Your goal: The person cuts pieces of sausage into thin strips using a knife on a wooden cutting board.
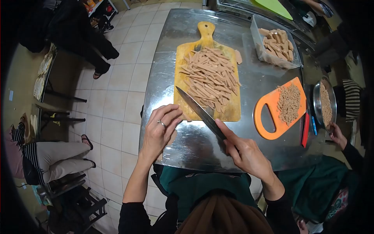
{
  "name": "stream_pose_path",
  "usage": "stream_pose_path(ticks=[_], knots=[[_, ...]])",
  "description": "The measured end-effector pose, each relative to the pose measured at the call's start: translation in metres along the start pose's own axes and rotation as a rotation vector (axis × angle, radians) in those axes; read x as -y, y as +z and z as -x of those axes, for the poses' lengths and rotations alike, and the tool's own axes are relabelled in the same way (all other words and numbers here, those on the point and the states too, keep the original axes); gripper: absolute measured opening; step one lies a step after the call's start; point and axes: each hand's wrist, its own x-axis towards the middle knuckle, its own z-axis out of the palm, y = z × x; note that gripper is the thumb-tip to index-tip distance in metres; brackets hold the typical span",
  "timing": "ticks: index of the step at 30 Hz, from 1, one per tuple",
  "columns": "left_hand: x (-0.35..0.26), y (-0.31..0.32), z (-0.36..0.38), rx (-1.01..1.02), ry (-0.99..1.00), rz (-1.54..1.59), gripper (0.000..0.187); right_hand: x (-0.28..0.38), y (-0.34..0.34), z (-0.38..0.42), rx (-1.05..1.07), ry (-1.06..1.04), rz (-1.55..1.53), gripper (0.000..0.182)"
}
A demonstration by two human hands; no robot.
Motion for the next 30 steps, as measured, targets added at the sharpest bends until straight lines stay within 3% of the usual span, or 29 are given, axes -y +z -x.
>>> stream_pose_path(ticks=[13, 22, 25, 30], knots=[[-0.017, 0.005, -0.010, -0.051, -0.407, 0.041, 0.027, 0.012, -0.003, -0.001, 0.061, -0.005, -0.062, 0.074], [-0.022, 0.011, -0.011, -0.075, -0.513, -0.001, 0.024, 0.007, 0.006, 0.009, 0.068, -0.003, -0.003, 0.081], [-0.022, 0.012, -0.009, -0.096, -0.496, 0.006, 0.025, -0.004, 0.009, 0.009, -0.073, -0.011, 0.090, 0.079], [-0.022, 0.013, -0.007, -0.122, -0.504, 0.032, 0.023, 0.005, 0.007, 0.015, -0.030, -0.073, 0.021, 0.080]])
